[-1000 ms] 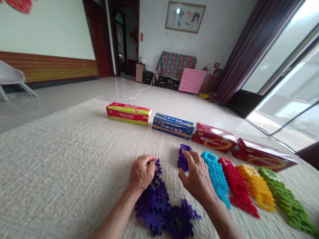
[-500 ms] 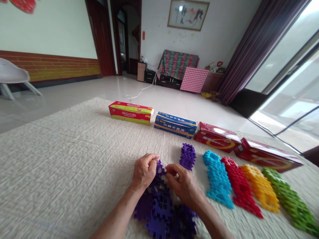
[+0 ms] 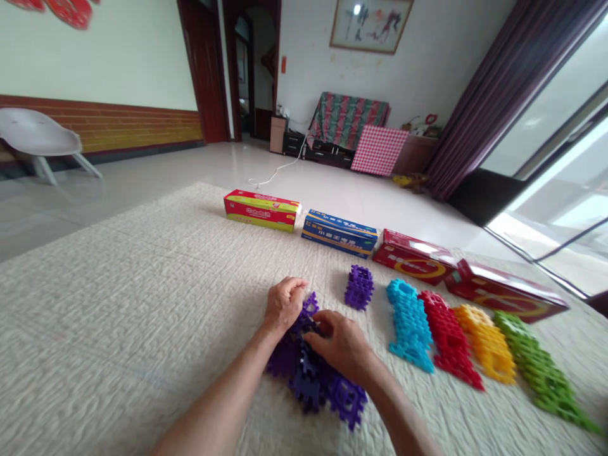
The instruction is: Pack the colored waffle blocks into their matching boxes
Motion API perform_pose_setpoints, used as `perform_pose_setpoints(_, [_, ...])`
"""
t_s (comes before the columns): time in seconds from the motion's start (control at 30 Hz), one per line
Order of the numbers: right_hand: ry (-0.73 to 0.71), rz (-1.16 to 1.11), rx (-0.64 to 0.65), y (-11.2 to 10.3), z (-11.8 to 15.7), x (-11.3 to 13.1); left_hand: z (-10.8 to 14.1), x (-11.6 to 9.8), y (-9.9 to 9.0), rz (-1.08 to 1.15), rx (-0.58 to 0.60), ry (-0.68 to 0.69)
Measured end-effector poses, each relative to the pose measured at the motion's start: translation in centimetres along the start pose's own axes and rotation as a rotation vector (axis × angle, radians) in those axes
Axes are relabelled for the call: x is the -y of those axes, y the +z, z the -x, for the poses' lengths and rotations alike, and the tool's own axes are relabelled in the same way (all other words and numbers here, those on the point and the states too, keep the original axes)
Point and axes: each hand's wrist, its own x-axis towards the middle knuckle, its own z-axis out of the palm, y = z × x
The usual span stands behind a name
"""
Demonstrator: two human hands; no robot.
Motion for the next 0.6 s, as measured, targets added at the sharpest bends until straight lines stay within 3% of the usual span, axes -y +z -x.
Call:
perform_pose_setpoints(0.27, [0.072, -0.129, -0.106, -0.2, 0.6, -1.5, 0.0, -0.2, -0.1, -0.021, 0.002, 0.013])
perform_pose_setpoints(0.43, [0.141, -0.092, -0.411, -1.8, 0.9, -3.8, 0.0, -0.1, 0.0, -0.008, 0.007, 0.023])
perform_pose_setpoints(0.6, [0.120, -0.008, -0.658, -2.8, -1.0, -6.1, 0.1, 0.0, 0.1, -0.010, 0.009, 0.033])
